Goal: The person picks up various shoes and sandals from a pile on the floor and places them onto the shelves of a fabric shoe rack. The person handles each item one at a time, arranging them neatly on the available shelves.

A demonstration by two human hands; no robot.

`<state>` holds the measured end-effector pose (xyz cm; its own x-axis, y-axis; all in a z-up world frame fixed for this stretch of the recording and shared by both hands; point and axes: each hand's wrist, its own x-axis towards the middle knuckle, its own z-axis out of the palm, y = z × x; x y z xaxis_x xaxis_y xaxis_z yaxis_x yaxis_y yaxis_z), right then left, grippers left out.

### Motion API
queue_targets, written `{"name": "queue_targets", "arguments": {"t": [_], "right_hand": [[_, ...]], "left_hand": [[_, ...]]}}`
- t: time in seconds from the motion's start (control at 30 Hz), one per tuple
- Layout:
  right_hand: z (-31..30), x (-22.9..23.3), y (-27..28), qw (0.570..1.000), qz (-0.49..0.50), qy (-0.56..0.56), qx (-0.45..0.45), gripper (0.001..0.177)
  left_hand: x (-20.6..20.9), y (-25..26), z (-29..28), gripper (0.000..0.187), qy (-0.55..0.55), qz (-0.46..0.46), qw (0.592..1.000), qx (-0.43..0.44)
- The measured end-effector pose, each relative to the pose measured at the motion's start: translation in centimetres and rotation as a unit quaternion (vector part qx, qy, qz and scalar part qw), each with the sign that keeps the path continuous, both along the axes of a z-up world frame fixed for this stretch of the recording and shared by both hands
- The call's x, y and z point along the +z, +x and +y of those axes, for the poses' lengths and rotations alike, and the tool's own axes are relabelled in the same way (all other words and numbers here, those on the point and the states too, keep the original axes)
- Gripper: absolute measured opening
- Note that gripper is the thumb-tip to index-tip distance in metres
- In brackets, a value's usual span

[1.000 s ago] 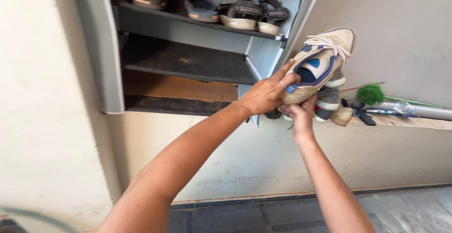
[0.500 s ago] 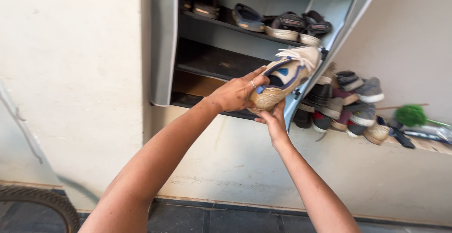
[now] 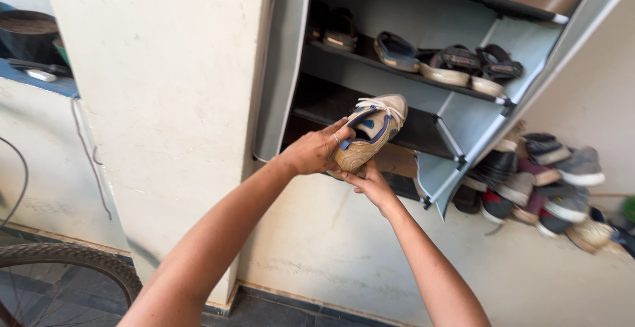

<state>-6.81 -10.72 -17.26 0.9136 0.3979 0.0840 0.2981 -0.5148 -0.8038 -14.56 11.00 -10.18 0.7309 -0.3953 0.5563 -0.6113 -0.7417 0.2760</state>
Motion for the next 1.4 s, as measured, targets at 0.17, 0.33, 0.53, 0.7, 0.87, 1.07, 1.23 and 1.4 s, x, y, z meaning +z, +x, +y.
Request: {"name": "queue_targets", "arguments": {"t": [0.17,0.33,0.53,0.7,0.87,1.07,1.23,1.4], "right_hand": [[1.8,1.0,2.9,0.999,-0.032,-0.010,0.010,0.095],[3.7,2.1,6.6,0.978,-0.189,-0.082,0.018,0.068],[5.9,3.5,8.5,0.930,-0.316,-0.188,0.010,0.065],[7.6,4.1,10.4,0.935,-0.308,-0.168,0.048,0.078],[9.6,3.8,11.7,0.950,-0.253,-0.168,0.075,0.082],[11.3,2.5,13.5,0.945,-0.259,-0.172,0.104,0.082],[12.6,2.3,15.3,0.950,-0.244,-0.152,0.121,0.084],[14.6,0.9,18.7,0.941,-0.279,-0.113,0.155,0.085]], "left_hand": [[-1.4,2.0,1.2,0.087,-0.101,0.001,0.994,0.043],[-1.2,4.5,1.7,0.088,-0.140,-0.011,0.983,0.114],[-0.8,8.0,2.5,0.087,-0.145,-0.028,0.968,0.202],[-1.2,11.1,4.0,0.085,-0.154,-0.032,0.953,0.261],[-1.4,13.0,6.3,0.081,-0.151,-0.078,0.937,0.304],[-1.1,13.8,7.9,0.081,-0.166,-0.058,0.924,0.340],[-0.7,14.7,8.1,0.087,-0.140,-0.023,0.922,0.361],[-1.3,15.4,8.4,0.110,-0.149,-0.022,0.924,0.351]]}}
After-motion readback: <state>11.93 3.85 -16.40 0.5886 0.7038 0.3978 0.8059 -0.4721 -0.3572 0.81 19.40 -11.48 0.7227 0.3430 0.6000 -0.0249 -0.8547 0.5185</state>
